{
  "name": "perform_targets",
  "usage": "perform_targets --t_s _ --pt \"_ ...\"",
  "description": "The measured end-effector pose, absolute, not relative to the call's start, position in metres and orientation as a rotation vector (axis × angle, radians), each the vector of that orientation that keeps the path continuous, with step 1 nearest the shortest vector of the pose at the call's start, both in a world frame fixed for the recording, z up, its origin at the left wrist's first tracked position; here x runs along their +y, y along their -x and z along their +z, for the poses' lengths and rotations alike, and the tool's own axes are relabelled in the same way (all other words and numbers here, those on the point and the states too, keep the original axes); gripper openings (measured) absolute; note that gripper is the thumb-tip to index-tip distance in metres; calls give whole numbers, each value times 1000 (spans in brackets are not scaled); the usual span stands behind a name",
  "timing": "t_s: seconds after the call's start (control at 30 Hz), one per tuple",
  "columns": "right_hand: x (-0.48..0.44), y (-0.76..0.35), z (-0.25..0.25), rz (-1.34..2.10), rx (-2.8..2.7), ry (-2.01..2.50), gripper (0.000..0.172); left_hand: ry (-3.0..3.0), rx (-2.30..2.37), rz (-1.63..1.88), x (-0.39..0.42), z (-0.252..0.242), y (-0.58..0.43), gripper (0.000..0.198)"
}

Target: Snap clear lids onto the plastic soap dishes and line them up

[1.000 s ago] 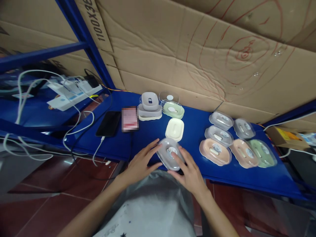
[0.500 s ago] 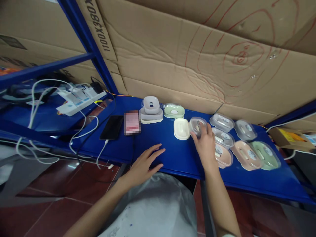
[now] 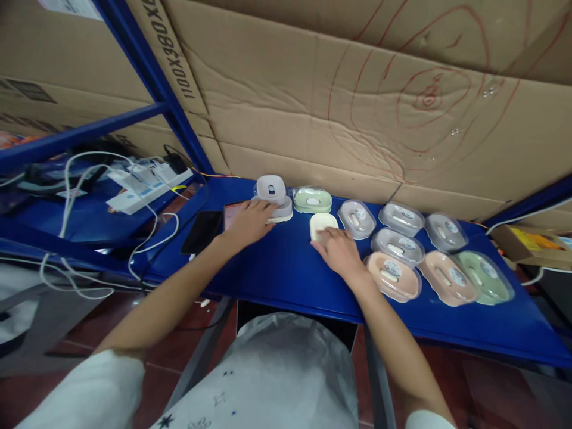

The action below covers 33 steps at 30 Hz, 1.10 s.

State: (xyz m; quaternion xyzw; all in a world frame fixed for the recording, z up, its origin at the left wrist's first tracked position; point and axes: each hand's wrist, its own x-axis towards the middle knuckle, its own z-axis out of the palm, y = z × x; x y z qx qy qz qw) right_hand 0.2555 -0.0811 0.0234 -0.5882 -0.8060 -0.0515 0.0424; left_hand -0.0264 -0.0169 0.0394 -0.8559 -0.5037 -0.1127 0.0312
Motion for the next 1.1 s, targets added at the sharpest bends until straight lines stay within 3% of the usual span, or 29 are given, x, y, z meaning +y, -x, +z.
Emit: perform_targets --t_s 0.17,0.27,0.37,0.67,0.9,1.1 --pt "-68 -253 23 -129 -2536 1833 39 2760 -1476 -282 18 46 18 27" --pt "-66 -256 19 -135 -2484 1924 51 2841 -1408 -319 5 47 12 25" --pt "-71 -256 18 -106 -2452 1977 46 2908 -1335 -365 -14 41 10 23" --pt "-114 -265 40 34 -2612 1855 29 2885 -1448 -1012 -16 32 23 14" --pt "-195 -261 18 11 -2443 1654 32 2963 -1000 -785 -100 34 3 16" --pt "-210 -270 16 254 -2388 1432 31 2943 -998 -760 -143 11 -8 16"
